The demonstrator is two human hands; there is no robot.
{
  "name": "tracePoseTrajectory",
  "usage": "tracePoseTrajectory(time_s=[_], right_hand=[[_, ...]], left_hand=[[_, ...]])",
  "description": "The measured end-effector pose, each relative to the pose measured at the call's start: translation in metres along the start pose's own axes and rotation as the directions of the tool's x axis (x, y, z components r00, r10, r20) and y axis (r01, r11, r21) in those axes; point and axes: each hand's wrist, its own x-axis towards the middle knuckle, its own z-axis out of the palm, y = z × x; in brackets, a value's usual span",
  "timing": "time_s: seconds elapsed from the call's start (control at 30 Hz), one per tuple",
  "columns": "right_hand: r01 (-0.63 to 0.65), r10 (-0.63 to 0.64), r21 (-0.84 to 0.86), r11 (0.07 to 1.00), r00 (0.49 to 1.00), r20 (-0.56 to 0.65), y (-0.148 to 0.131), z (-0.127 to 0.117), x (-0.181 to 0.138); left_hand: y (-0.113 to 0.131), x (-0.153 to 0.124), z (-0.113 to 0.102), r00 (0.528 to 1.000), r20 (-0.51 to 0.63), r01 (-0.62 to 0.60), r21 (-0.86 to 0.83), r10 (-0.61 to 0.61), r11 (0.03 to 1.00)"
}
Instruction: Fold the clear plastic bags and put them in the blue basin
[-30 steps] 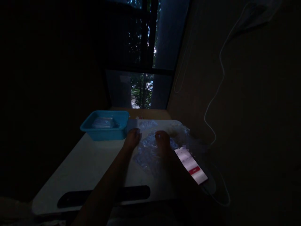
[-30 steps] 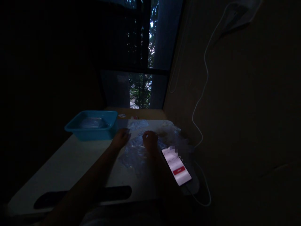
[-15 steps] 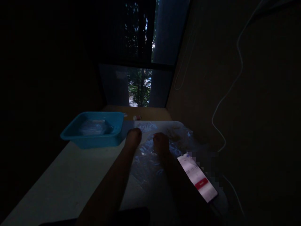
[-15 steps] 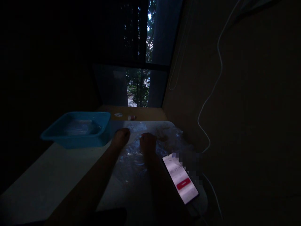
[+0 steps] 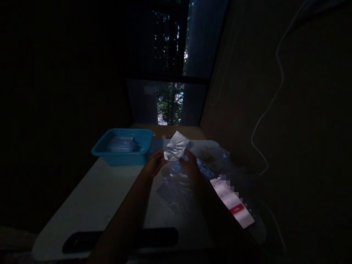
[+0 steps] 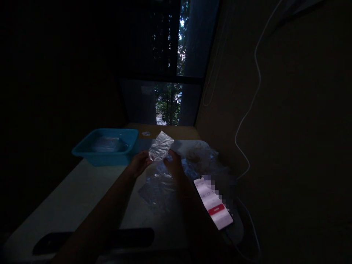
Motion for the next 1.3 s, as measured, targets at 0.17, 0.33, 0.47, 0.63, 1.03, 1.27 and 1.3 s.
tracePoseTrajectory(time_s=[0.17, 0.33, 0.47, 0.63, 1.03, 1.27, 1.3], right_hand=[[-0.189, 0.15, 0.319, 0.929, 0.978, 0.144, -0.01, -0.002, 0.008], [-0.258, 0.192, 0.451, 0.855, 0.963, 0.188, -0.01, -0.003, 0.011], [-0.267, 0.208, 0.321, 0.908, 0.956, 0.208, -0.009, 0.001, 0.009], [-0.152, 0.157, -0.041, 0.988, 0.973, 0.168, -0.005, 0.0, 0.007], [0.496, -0.383, -0.242, 0.834, 0.836, 0.393, -0.029, -0.006, -0.005], [0.31, -0.294, -0.087, 0.947, 0.942, 0.16, -0.016, -0.005, 0.0], [0.256, -0.252, -0.032, 0.966, 0.963, 0.095, -0.013, -0.006, 0.001]], left_hand=[[-0.004, 0.003, 0.004, 0.998, 0.065, -0.012, 0.14, 0.003, 0.99], [-0.009, 0.004, 0.002, 0.996, 0.081, -0.048, 0.161, 0.036, 0.986], [-0.013, 0.006, 0.0, 0.992, 0.106, -0.098, 0.345, 0.065, 0.933], [-0.014, 0.007, -0.002, 0.984, 0.17, -0.117, 0.356, 0.059, 0.927], [0.004, 0.002, 0.004, 0.971, 0.175, 0.171, -0.019, -0.166, 0.985], [0.001, -0.001, 0.003, 0.978, 0.169, 0.12, 0.013, -0.12, 0.993], [0.001, -0.001, 0.004, 0.978, 0.173, 0.123, -0.016, -0.118, 0.992]])
